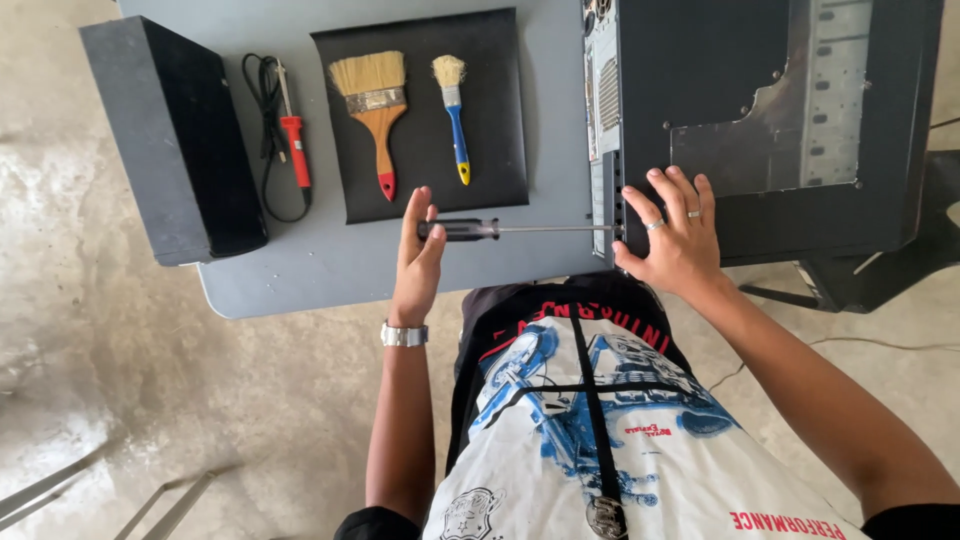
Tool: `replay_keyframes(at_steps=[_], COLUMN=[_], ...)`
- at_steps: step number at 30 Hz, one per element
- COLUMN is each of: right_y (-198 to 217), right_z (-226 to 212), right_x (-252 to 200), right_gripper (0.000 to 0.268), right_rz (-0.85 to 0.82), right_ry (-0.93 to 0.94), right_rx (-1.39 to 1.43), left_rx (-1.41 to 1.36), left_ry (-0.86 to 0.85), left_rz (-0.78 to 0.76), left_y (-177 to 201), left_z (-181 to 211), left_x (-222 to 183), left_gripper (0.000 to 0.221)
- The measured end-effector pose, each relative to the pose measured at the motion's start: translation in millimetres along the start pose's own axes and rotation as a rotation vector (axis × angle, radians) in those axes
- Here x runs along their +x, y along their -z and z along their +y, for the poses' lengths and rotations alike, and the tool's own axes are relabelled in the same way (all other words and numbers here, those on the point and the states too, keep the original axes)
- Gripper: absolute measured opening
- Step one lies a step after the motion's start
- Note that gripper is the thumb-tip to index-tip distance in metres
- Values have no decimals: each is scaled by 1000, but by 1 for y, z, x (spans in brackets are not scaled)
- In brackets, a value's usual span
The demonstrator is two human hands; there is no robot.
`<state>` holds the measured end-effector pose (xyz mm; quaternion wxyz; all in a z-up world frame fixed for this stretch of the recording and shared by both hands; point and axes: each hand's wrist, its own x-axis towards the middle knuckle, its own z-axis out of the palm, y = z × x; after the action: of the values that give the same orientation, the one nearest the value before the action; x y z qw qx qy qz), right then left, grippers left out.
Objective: Removing screws from a computer case, opening the side panel, and manipulating internal components like cables and hardware.
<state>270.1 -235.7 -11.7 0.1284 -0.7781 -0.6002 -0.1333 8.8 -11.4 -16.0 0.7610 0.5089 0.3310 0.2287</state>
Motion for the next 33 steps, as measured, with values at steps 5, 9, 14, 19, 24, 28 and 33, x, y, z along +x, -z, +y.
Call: replay_keyframes(at_steps=[5,9,14,19,24,28,33], right_y=[1,-2,-2,-2,-3,-5,0], right_z=[1,1,2,1,1,0,-1], right_x=[-4,-4,-3,-3,-2,-3,-2], right_gripper=[66,64,64,64,67,68,72], right_rz=[5,-9,6,4,24,37,31], right_ry=[1,-12,-17,-19,-25,-45,-62], right_rx=[-7,-7,-6,-7,21,-10,28], left_rx=[242,181,84,176,1203,1483,631], left_ry=[179,428,411,273,-204,-74,-145], left_rz=[405,530,732,677,379,331,-193], left_y=[-1,31,92,72,21,-56,-131], left_z=[-31,-62,-103,-113,-152,-106,-63], left_x=[23,32,11,19,27,17,27], left_gripper=[36,40,40,42,64,86,18])
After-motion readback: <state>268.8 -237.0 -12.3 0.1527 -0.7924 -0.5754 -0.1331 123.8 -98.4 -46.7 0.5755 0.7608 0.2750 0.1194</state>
